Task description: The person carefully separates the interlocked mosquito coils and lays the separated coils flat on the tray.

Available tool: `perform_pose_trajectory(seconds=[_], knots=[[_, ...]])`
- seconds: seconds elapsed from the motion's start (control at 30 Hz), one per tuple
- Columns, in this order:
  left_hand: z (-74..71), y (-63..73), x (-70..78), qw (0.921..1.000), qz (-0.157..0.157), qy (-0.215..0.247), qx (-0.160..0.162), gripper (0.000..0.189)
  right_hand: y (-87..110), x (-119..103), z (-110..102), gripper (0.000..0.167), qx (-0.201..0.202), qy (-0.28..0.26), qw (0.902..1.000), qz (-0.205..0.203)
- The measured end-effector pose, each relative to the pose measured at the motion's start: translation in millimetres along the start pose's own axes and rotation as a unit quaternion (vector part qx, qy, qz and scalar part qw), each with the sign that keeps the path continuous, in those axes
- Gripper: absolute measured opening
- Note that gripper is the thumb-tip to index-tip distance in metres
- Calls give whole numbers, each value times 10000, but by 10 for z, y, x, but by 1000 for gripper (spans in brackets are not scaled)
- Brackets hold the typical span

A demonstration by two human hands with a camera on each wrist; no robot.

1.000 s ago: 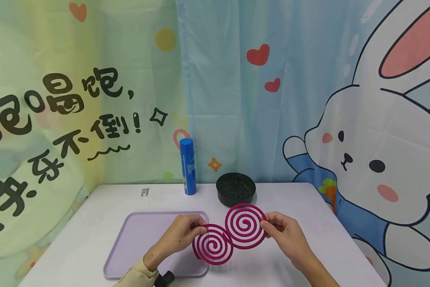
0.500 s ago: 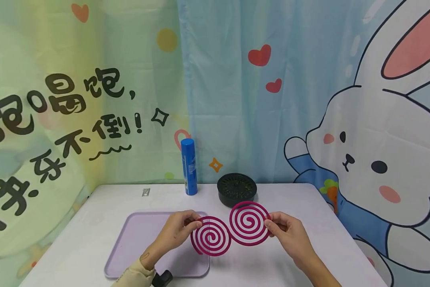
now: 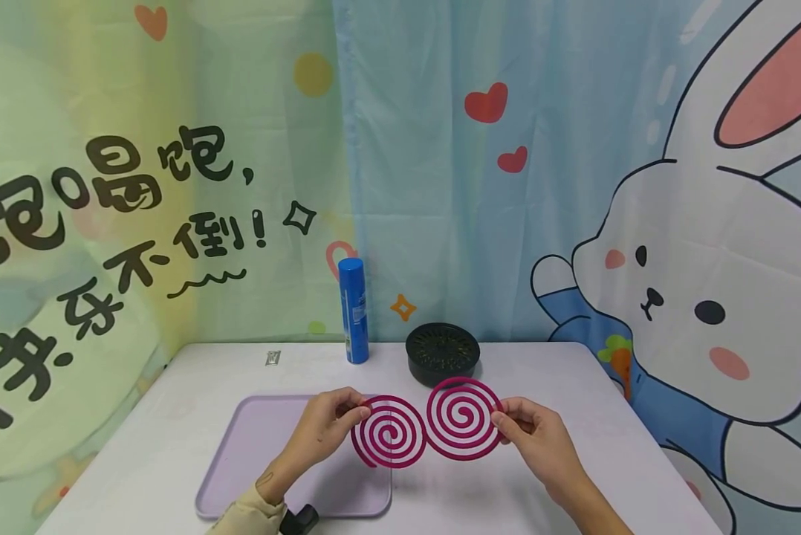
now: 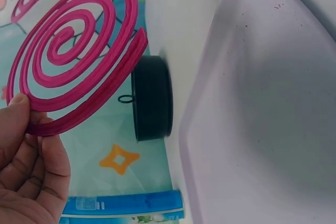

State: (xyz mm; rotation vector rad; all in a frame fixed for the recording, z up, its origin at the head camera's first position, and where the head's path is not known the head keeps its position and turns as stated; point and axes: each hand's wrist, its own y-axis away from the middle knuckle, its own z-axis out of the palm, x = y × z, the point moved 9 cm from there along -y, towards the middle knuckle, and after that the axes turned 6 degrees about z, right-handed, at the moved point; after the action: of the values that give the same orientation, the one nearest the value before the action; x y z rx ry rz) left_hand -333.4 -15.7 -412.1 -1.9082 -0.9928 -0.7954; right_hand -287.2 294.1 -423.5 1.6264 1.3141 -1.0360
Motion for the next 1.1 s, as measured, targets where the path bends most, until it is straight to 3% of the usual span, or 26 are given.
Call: perform_pose_trajectory(seconds=[0.87,1.1], knots=[[-282,122,-203,9990,-146,-128,390,8,-94,47,302,30,-158,-17,9996,251],[-414,180,-270,9978,-218,-250,576,8,-114,-8,424,31,-250,-140,9995,133]])
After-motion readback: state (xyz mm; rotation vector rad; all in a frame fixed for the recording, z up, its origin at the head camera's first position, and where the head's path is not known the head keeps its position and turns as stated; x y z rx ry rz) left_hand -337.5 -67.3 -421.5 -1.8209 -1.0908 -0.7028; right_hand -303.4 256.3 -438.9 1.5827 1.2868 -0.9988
